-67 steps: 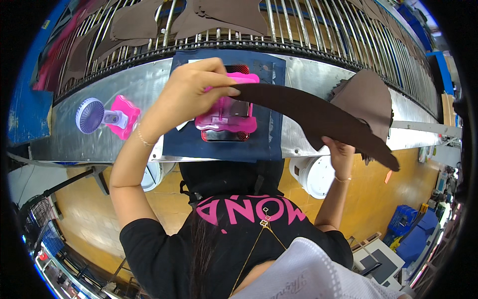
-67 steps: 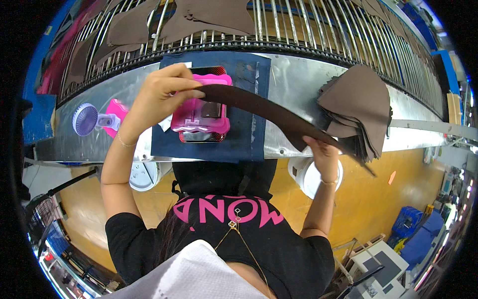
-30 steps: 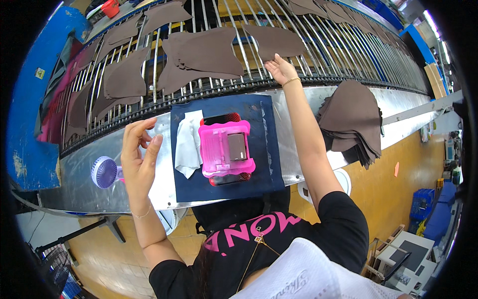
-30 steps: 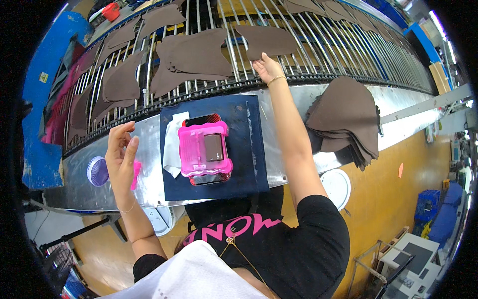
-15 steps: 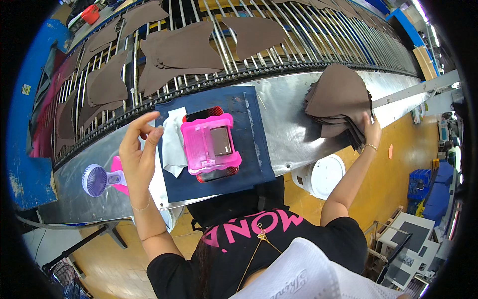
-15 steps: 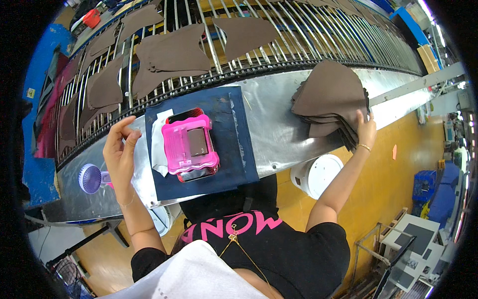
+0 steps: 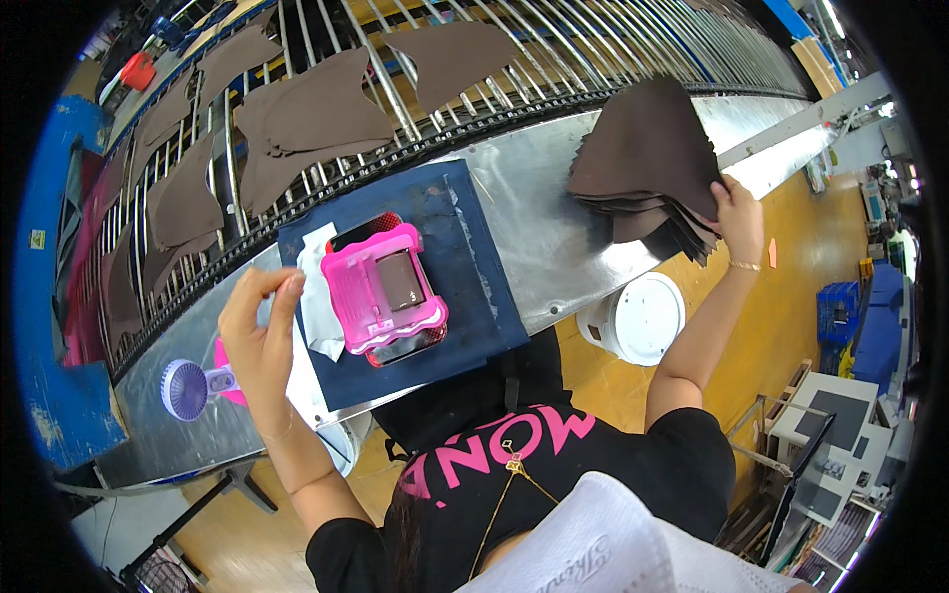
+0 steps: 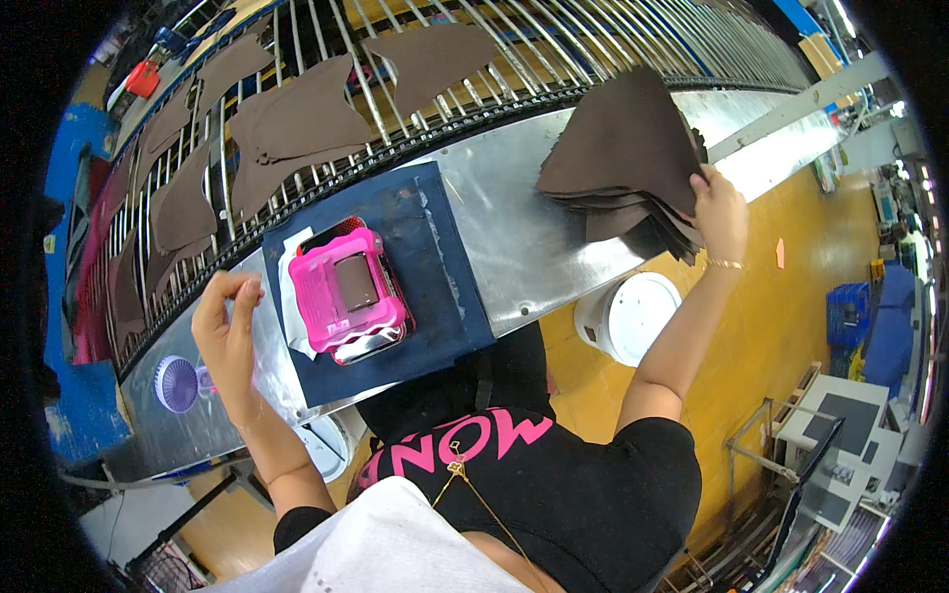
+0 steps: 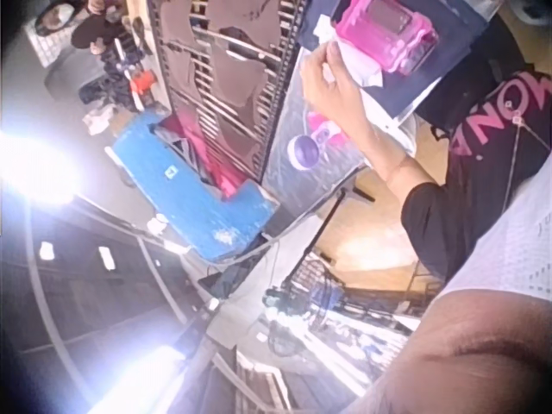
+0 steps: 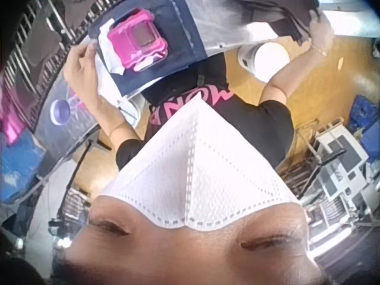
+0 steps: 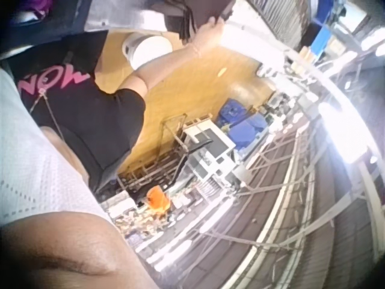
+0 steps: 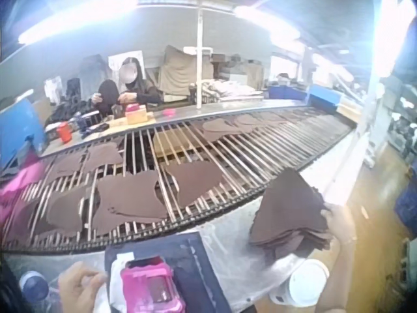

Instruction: The person picks up brown fabric pieces from a stack and places them one by one onto a moving conveyor belt. The person handles the pieces by hand and positions them on the belt as it moves.

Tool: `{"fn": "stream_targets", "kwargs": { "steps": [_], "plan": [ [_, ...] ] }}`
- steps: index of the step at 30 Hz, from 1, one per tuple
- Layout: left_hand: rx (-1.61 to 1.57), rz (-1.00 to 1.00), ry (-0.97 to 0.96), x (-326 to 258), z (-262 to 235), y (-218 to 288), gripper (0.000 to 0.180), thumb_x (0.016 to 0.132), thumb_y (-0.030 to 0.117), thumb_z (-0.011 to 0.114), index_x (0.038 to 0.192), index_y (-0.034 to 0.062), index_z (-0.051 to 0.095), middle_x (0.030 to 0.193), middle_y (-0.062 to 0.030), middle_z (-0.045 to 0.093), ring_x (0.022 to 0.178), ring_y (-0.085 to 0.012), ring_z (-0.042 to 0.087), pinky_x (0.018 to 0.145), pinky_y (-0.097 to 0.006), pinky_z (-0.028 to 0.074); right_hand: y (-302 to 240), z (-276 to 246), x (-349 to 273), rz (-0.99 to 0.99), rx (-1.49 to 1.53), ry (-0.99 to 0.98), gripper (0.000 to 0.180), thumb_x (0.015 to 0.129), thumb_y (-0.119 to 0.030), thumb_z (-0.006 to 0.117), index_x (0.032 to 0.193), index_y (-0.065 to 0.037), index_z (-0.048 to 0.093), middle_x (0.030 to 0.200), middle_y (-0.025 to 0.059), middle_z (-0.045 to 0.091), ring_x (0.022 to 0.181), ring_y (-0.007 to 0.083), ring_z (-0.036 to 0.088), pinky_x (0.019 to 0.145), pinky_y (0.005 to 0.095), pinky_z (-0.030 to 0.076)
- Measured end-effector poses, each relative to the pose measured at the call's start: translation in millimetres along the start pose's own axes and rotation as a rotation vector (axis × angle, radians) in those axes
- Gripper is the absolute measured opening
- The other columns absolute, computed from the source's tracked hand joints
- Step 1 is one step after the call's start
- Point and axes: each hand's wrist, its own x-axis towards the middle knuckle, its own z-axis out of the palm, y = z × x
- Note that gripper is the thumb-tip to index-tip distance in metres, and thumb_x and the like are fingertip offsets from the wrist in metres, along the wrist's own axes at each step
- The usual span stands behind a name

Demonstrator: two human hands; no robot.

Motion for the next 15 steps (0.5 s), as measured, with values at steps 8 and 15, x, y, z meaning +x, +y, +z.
{"fn": "stream_targets", "kwargs": {
  "steps": [8,15],
  "plan": [
    [-0.119,0.195,0.012,60.9,27.7,11.4,0.044,0.086,0.017,0.065,0.126,0.0035,0.055,0.121,-0.0106,0.055,0.11,-0.0169,0.053,0.085,-0.027,0.045,-118.3,5.6,-63.8,-0.387,1.114,-0.161,0.023,0.096,-0.016,0.054,0.109,0.002,0.058,0.089,0.0105,0.068,0.063,0.0163,0.068,0.046,0.0171,0.051],
    [-0.419,-0.22,-0.06,50.3,-31.6,17.9,0.029,0.089,0.027,0.064,0.096,-0.0011,0.06,0.061,-0.0043,0.06,0.053,-0.0107,0.059,0.045,-0.021,0.042,-170.6,71.0,-101.0,-0.621,1.153,-0.472,0.012,0.09,-0.012,0.063,0.085,-0.002,0.059,0.081,-0.0015,0.06,0.067,0.0055,0.051,0.057,0.0181,0.042]
  ]
}}
